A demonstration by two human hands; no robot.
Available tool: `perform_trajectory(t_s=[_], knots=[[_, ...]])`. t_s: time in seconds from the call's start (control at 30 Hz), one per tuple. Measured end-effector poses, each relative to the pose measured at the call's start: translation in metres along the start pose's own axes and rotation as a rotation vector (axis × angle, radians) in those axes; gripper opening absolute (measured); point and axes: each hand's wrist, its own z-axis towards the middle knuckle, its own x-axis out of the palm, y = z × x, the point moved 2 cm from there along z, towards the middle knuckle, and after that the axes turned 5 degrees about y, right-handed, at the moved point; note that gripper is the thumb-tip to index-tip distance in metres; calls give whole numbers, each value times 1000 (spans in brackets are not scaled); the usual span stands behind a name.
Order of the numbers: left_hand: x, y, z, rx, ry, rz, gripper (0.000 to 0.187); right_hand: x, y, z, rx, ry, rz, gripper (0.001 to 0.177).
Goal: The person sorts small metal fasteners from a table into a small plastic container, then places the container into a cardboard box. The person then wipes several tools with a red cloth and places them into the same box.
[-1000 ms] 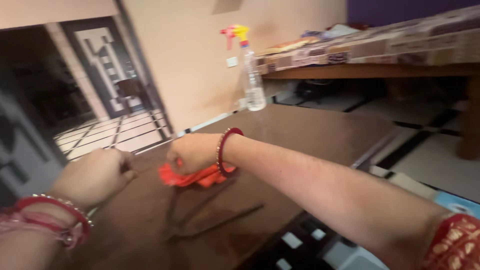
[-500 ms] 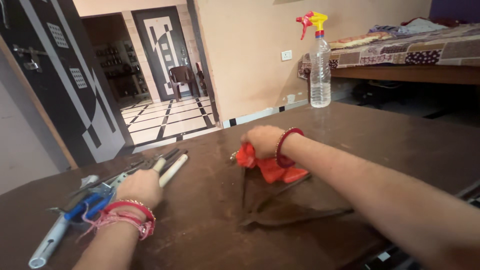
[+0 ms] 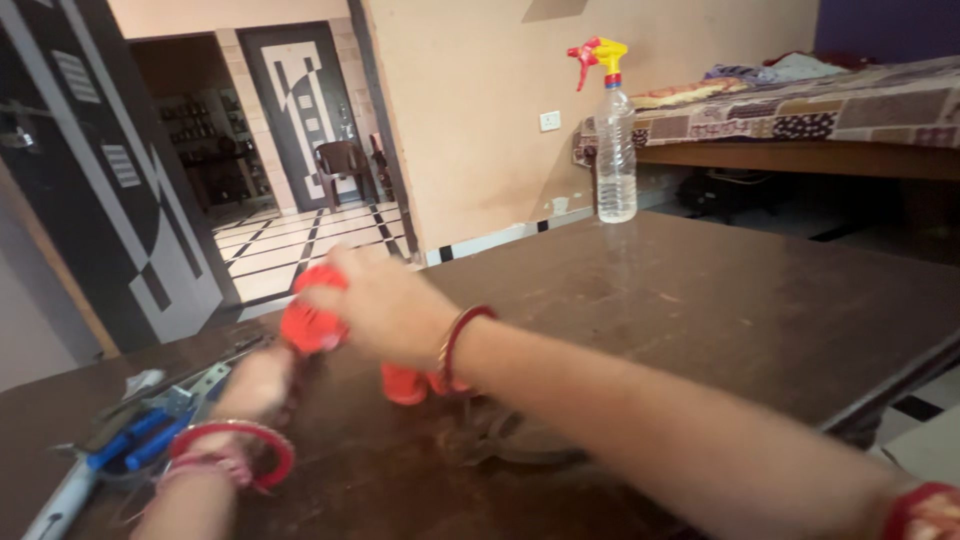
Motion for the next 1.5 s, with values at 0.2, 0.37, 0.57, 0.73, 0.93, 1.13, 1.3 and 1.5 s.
perform_trajectory(t_s=[0.2, 0.37, 0.57, 0.73, 0.93, 1.13, 1.3, 1.5], knots=[[-17, -37, -48, 11, 226, -766, 34, 8, 18, 10, 29, -59, -54, 54], [-19, -69, -82, 321, -60, -166, 40, -3, -12, 29, 114, 19, -440, 18], [-22, -98, -121, 307, -86, 198, 46, -27, -63, 24, 358, 310, -257, 44], [-20, -91, -104, 238, -13, 145, 50, -30, -80, 13, 515, 287, -64, 37], [-12, -59, -64, 248, 26, -1, 46, -5, -86, 19, 591, 364, -168, 26], [-22, -11, -22, 155, -14, -387, 56, 31, -130, 19, 1244, 79, 518, 31], [-11, -7, -6, 466, -195, -496, 47, 78, -82, 50, 929, -152, 1866, 44], [-10, -30, -43, 436, -116, -318, 53, 81, -22, 85, 1003, -238, 1827, 24]])
